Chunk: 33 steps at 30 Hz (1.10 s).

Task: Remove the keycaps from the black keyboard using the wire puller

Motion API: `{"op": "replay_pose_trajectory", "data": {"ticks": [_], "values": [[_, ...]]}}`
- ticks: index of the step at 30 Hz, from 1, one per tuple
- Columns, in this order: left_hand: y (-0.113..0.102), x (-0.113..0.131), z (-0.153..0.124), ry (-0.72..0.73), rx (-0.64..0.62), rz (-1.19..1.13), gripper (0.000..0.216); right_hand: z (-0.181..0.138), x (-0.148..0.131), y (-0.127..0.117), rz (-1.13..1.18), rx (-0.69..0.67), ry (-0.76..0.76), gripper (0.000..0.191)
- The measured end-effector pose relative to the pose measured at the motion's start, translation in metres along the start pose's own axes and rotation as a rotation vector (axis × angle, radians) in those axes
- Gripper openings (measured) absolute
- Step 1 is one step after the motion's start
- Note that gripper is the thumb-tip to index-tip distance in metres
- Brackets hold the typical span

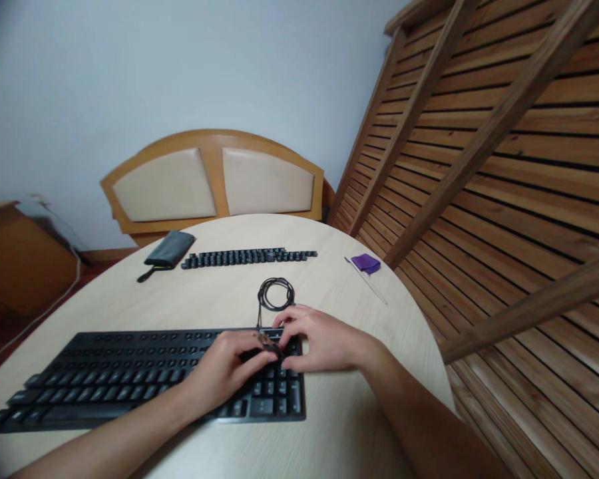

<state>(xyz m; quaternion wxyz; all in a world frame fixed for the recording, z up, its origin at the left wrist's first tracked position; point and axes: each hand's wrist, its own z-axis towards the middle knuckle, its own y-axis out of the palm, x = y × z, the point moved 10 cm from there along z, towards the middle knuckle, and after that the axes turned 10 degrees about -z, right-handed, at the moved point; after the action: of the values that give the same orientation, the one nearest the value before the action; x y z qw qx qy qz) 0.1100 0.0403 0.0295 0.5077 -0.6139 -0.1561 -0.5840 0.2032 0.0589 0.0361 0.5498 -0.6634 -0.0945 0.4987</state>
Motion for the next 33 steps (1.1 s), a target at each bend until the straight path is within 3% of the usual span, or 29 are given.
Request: {"op": "replay_pose_trajectory", "data": {"ticks": [14, 21, 29, 33], "values": [[-0.007, -0.013, 0.002, -0.112, 0.077, -0.061, 0.026, 0.001, -0.007, -0.002, -0.040, 0.068, -0.029, 0.009], [-0.015, -0.035, 0.002, -0.189, 0.188, -0.255, 0.030, 0.005, -0.010, -0.006, -0.074, 0.116, -0.044, 0.013], [-0.025, -0.038, 0.001, -0.206, 0.281, -0.268, 0.030, 0.006, 0.006, -0.005, -0.008, 0.169, 0.068, 0.024], [-0.027, -0.038, 0.000, -0.204, 0.301, -0.276, 0.027, 0.006, -0.001, -0.007, -0.030, 0.199, 0.018, 0.020]]}}
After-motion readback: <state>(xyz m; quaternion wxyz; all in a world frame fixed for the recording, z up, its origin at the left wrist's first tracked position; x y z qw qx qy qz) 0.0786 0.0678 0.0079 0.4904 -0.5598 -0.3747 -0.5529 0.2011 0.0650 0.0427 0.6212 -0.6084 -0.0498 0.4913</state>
